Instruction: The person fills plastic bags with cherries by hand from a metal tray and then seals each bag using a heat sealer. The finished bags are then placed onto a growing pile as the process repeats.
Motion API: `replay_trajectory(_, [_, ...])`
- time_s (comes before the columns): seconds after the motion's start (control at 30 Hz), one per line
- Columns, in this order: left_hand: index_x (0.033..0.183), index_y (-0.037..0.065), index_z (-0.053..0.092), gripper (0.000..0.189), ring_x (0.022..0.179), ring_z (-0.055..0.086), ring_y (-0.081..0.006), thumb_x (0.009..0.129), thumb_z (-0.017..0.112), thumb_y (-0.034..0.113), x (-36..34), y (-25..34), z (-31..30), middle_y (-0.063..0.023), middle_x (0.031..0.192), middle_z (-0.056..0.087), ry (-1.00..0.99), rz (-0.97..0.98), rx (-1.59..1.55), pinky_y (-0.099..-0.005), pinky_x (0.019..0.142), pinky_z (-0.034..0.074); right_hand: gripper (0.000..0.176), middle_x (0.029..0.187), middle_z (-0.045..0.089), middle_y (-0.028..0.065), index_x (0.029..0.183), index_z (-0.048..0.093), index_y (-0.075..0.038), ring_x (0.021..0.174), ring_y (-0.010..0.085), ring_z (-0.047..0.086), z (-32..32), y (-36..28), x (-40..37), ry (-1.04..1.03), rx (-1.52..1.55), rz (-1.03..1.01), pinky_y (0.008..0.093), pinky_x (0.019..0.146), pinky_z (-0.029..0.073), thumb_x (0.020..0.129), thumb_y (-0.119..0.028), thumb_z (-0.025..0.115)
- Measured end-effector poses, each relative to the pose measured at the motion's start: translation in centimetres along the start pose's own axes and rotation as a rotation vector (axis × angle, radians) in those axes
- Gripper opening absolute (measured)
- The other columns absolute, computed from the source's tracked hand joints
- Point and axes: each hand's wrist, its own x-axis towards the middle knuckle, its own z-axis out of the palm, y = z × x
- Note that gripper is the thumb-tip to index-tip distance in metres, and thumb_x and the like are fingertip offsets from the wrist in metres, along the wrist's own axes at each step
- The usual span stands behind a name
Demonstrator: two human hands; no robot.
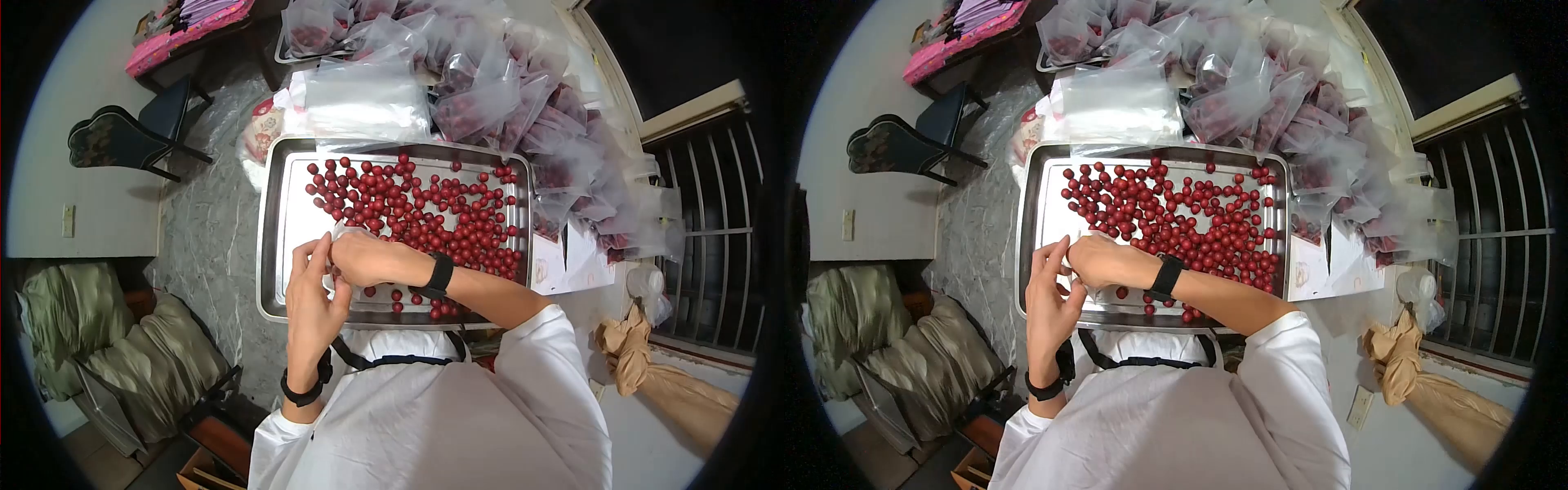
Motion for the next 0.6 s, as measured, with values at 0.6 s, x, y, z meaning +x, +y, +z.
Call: replay_trajectory(0.6, [0.141,0.008,0.054,0.069,0.09,0.06,-0.0147,0.074,0.054,-0.006,-0.6,-0.2,-1.8,-0.0101,0.125,0.054,0.016,-0.152,-0.076,-0.0247,0.065,0.05,0.018,0.096,0.059,0.011,0.103,0.067,-0.008,0.093,0.0307,0.061,1.3,9.5,-8.8,0.389,0.088,0.083,0.041,0.08,0.05,0.086,-0.005,0.061])
